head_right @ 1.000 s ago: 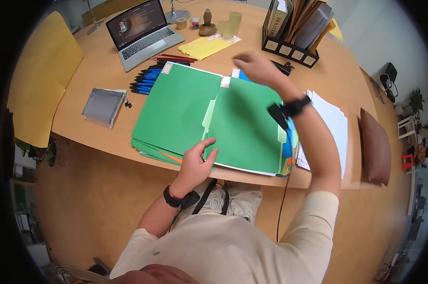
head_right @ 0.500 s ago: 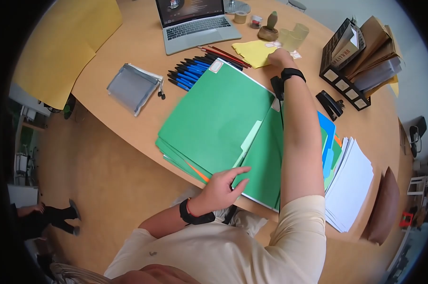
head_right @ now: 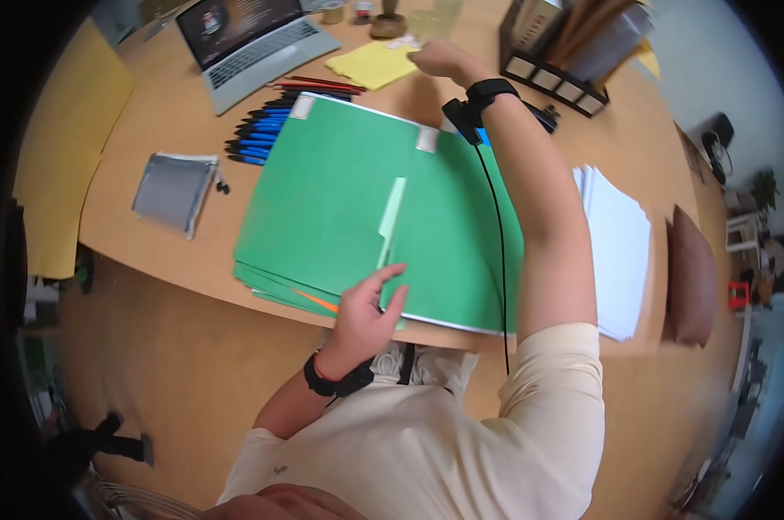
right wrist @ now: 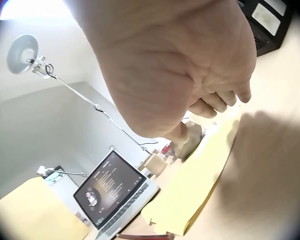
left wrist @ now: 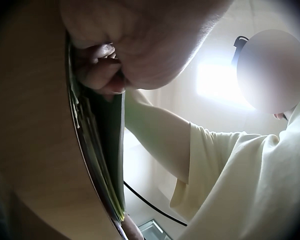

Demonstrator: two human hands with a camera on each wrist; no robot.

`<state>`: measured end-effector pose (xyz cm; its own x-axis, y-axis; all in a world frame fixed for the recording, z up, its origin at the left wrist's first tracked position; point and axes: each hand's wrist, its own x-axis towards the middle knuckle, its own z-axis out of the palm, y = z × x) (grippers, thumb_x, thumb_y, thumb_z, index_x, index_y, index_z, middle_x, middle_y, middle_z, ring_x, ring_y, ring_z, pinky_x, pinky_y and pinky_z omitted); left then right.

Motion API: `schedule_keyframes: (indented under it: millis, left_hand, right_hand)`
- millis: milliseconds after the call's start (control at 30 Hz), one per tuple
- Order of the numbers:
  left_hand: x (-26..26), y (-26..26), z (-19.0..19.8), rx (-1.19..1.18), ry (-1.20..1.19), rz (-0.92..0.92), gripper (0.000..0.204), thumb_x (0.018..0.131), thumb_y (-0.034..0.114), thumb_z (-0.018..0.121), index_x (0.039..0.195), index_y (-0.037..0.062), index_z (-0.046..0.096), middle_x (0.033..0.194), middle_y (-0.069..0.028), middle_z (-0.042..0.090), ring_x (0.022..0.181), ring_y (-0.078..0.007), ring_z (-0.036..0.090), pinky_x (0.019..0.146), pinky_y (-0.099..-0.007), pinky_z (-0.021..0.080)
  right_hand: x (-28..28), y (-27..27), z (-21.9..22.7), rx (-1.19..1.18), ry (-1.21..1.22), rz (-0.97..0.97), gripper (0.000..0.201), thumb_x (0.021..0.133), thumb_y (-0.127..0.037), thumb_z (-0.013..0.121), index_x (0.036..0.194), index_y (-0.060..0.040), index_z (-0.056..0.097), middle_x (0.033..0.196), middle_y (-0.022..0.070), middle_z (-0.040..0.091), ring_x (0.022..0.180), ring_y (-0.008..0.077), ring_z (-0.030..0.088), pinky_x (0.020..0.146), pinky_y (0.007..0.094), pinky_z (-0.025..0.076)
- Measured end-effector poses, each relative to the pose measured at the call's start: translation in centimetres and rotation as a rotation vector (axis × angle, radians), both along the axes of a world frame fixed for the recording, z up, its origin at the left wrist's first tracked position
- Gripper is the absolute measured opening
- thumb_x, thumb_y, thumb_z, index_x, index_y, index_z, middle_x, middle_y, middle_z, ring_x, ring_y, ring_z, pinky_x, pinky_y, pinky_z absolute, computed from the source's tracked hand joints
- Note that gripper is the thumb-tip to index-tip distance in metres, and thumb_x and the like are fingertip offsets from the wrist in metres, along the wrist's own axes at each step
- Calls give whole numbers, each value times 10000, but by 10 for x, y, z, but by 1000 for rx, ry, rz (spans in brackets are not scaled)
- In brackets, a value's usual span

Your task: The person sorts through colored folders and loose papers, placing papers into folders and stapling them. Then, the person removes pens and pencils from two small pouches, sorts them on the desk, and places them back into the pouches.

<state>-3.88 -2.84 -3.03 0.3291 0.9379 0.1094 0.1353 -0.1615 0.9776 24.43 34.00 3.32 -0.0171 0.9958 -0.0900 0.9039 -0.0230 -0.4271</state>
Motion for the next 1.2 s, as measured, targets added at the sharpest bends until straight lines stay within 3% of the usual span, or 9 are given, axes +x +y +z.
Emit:
schedule_keyframes:
  millis: [67,200,333,633,733,833,933,1100,1200]
  left_hand:
    - [0,1,1,27,5,4,313,985,72,734,1279,-31,705,681,-10,533,586,-63,414,524,-279,353]
    - [4,0,-8,64,-26,20,317,991,108,714,1269,-41,694,821,-197,714,552,-214,554,568,-361,470]
    - [3,-2,2,49,63,2,312,994,105,707,1262,-53,690,853,-207,727,584,-240,597,596,-369,494]
    - [7,-4,-4,110,65,20,314,1005,98,684,1276,-60,677,1042,-256,767,760,-335,729,735,-392,569]
    - [11,-1,-20,314,1,67,306,1011,89,670,1280,-56,677,1070,-257,766,777,-340,735,744,-396,569]
    - [10,-6,-15,116,22,42,298,1022,89,658,1285,-50,676,1068,-252,762,739,-286,738,717,-386,576]
    - [10,-8,-21,79,5,29,309,1082,109,617,1358,-25,658,961,-88,724,608,-70,633,560,-259,502]
    - [16,-17,-9,-5,-102,76,299,1098,94,564,1365,-17,640,1065,-143,742,667,-128,671,595,-290,541]
    - [14,-13,-25,52,-90,123,269,1109,88,534,1337,-13,635,1114,-144,736,693,-124,659,590,-290,554]
  right_hand:
    - [-12,-54,25,18,-2,91,604,1011,-453,602,1263,83,720,1269,300,723,1173,457,681,996,486,532]
    - [-32,-139,25,-46,-202,205,629,1050,-450,612,1412,64,603,1322,297,687,1269,449,635,1082,461,510]
    - [-50,-191,3,-172,-246,268,569,1058,-371,613,1387,93,585,1412,301,603,1324,452,590,1124,471,484]
    - [-33,-200,-37,-55,-180,316,548,1066,-286,595,1468,79,523,1583,292,449,1501,441,421,1248,466,371]
    - [-29,-221,-26,58,-179,236,595,1072,-301,596,1538,48,479,1659,284,382,1560,448,343,1275,480,334]
    - [-23,-276,-1,147,-142,175,636,1075,-315,609,1595,8,439,1709,269,327,1598,451,278,1293,491,301]
    - [-5,-348,12,154,3,64,658,1066,-299,642,1619,-16,426,1704,255,355,1605,453,267,1296,487,292]
    - [22,-455,-33,310,97,-257,591,1037,-297,672,1529,7,546,1670,268,407,1567,522,301,1270,560,305]
    - [9,-490,-65,363,-76,-390,554,1024,-286,688,1495,-11,592,1649,244,452,1553,529,324,1254,626,289]
